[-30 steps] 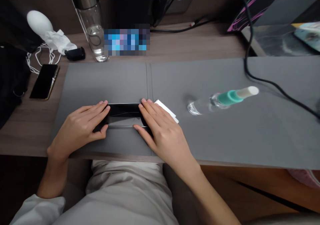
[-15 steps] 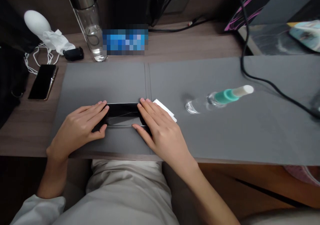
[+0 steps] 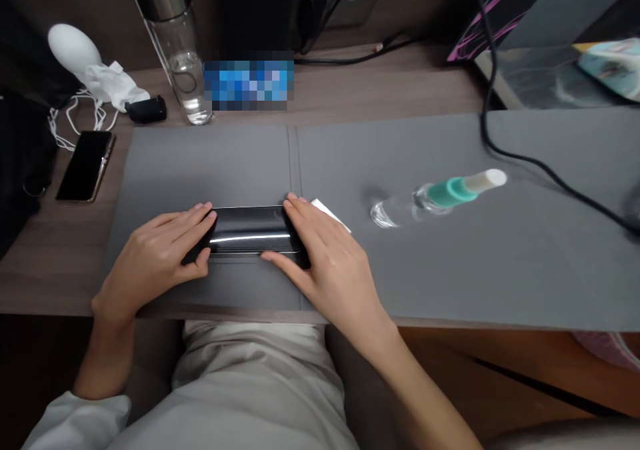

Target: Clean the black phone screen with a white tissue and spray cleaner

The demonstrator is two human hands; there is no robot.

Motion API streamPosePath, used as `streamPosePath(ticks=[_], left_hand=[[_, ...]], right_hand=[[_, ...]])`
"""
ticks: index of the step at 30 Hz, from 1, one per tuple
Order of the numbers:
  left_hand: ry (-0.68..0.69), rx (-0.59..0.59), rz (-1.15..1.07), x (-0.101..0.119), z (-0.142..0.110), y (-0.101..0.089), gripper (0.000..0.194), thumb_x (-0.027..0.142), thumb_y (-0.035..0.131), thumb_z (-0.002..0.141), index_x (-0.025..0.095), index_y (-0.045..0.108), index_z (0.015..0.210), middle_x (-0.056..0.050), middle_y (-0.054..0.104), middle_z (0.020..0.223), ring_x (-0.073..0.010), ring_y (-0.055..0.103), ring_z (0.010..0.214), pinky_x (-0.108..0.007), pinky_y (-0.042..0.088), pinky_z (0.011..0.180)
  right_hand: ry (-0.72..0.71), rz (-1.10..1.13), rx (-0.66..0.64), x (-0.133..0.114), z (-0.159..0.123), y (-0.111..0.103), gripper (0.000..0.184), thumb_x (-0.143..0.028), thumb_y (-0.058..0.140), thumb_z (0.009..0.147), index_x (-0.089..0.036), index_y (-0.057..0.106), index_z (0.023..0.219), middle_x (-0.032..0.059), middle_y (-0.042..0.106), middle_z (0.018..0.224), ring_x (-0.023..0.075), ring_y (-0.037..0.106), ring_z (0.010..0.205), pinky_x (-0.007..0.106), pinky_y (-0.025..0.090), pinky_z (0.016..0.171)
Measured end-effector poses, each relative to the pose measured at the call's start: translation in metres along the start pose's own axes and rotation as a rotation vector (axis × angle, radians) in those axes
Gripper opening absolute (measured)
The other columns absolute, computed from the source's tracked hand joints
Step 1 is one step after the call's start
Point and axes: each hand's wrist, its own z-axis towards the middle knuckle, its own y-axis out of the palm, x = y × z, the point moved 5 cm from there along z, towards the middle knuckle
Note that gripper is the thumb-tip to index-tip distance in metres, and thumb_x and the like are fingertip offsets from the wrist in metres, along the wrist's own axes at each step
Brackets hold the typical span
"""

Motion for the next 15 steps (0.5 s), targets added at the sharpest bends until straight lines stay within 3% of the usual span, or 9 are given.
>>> streamPosePath(ticks=[5, 10, 15], left_hand=[[0.001, 0.01, -0.031, 0.0, 0.0, 0.0, 0.038, 0.015, 0.054, 0.101, 0.001, 0.068, 0.134, -0.023, 0.071, 0.141, -0.0323, 0.075, 0.126, -0.046, 0.064, 0.101], [-0.026, 0.012, -0.067, -0.002, 0.0, -0.001, 0.038, 0.017, 0.053, 0.102, 0.005, 0.067, 0.135, -0.021, 0.071, 0.142, -0.0317, 0.073, 0.128, -0.047, 0.063, 0.103], [-0.075, -0.071, -0.123, -0.008, -0.004, 0.0, 0.046, 0.04, 0.06, 0.109, 0.008, 0.062, 0.142, -0.019, 0.068, 0.148, -0.0329, 0.068, 0.135, -0.049, 0.059, 0.109]], right_hand=[[0.052, 0.071, -0.029, 0.006, -0.001, -0.001, 0.07, -0.048, 0.069, 0.101, -0.027, 0.045, 0.163, 0.0128, 0.063, 0.156, 0.0333, 0.061, 0.143, 0.054, 0.052, 0.119], [0.157, 0.216, -0.062, 0.014, 0.0, -0.001, 0.065, -0.051, 0.07, 0.1, -0.031, 0.051, 0.159, 0.0106, 0.066, 0.152, 0.0324, 0.061, 0.142, 0.055, 0.048, 0.121], [0.174, 0.27, -0.055, 0.016, -0.002, 0.0, 0.067, -0.052, 0.073, 0.098, -0.032, 0.051, 0.158, 0.009, 0.067, 0.151, 0.0317, 0.062, 0.141, 0.054, 0.048, 0.121]])
